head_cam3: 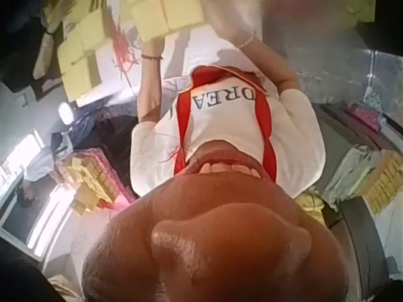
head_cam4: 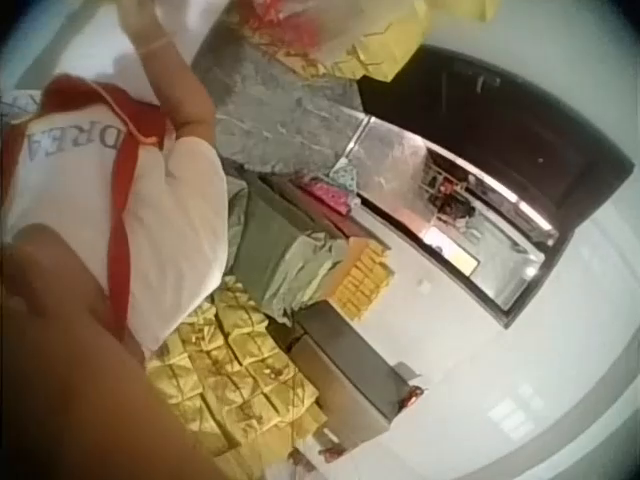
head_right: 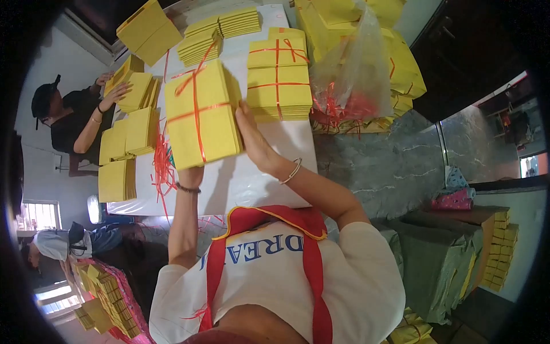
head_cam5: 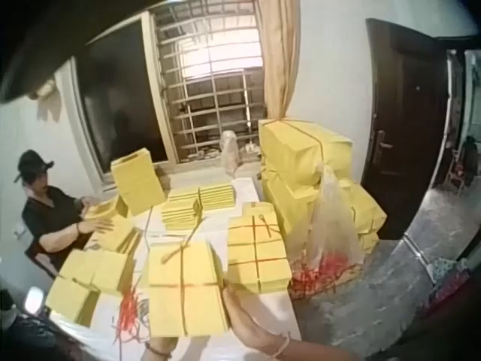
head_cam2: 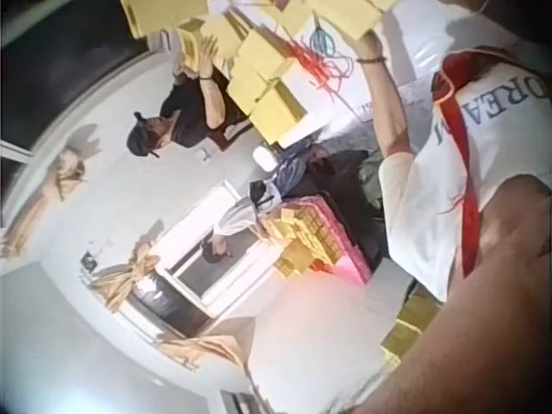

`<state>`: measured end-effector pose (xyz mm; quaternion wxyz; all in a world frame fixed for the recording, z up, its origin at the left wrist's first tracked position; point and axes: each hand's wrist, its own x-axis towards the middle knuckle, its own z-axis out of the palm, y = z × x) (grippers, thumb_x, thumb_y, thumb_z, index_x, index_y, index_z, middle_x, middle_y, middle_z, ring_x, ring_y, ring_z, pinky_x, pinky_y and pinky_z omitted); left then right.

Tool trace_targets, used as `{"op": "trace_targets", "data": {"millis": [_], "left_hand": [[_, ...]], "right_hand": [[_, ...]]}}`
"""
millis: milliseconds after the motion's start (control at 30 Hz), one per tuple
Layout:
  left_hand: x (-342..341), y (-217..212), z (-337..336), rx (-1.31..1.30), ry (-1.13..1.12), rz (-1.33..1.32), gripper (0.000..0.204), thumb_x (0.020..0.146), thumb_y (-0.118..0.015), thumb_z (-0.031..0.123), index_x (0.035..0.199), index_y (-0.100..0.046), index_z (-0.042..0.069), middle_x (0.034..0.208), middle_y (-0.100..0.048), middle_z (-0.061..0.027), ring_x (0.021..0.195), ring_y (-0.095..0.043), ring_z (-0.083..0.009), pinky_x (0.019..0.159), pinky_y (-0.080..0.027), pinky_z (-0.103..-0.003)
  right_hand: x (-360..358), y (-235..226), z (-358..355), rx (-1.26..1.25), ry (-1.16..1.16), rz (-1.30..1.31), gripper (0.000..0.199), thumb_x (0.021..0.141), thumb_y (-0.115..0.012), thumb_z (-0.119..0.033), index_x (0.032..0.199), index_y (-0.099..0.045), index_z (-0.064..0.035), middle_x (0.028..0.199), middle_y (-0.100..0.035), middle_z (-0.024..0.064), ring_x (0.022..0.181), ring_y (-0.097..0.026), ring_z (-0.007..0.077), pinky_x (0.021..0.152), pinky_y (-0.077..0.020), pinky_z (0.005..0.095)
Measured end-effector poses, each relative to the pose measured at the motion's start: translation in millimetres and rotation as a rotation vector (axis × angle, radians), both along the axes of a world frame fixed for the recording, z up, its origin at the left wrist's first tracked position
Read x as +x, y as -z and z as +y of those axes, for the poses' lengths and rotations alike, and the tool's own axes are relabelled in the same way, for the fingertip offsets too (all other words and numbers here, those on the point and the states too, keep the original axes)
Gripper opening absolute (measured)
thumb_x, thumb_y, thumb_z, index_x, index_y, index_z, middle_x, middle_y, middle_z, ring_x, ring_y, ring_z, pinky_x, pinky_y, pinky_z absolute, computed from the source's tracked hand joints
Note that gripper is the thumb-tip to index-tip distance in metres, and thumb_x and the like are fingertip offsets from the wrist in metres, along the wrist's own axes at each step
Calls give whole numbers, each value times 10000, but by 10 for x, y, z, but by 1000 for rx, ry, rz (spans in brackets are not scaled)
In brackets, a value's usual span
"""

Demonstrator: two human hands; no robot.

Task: Tying bundles of yellow paper with red string.

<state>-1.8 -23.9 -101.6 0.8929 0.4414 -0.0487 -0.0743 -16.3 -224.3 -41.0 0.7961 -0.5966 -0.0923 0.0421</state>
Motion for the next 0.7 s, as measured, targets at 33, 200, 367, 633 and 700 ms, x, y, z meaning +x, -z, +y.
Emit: {"op": "trace_targets", "data": {"millis": [33, 200, 367, 633, 700], "left_hand": [[173, -143, -100, 25, 24, -23, 472, 887, -467, 248, 1298, -321, 65, 1276, -425, -36, 1137, -436, -160, 947, -361, -309], [1210, -720, -514, 2, 315, -48, 479, 895, -418, 371, 1262, -383, 65, 1241, -468, -75, 1113, -472, -190, 924, -403, -342], [2017, -803, -889, 38, 404, 119, 621, 864, -341, 547, 1257, -397, 69, 1244, -471, -92, 1106, -481, -217, 922, -406, -368], [2947, -860, -1475, 314, 440, 51, 695, 822, -322, 630, 1145, -507, 44, 1097, -570, -107, 989, -550, -235, 861, -447, -365], [3072, -819, -1642, 323, 457, 74, 695, 822, -322, 631, 1141, -509, 43, 1094, -571, -107, 986, -552, -234, 861, -447, -364]], "right_hand": [[68, -39, -67, -29, 60, 2, 724, 909, -193, -509, 1359, 6, 22, 1436, -15, 144, 1330, 19, 228, 1069, -47, 312], [235, -377, -159, 311, 259, -100, 584, 946, -216, -408, 1374, -83, -32, 1402, -178, 49, 1285, -159, 122, 1046, -153, 270], [527, -292, -303, -18, 602, -280, 483, 928, -211, -413, 1104, -308, 27, 1096, -300, 173, 1062, -277, 294, 974, -159, 404], [925, -129, -385, 89, 623, -76, 748, 910, -244, -481, 1339, 31, 68, 1400, 180, 193, 1309, 156, 289, 1054, -13, 398], [1041, -53, -404, 147, 696, -88, 738, 911, -246, -474, 1341, 19, 64, 1408, 164, 187, 1314, 138, 281, 1058, -22, 392]]}}
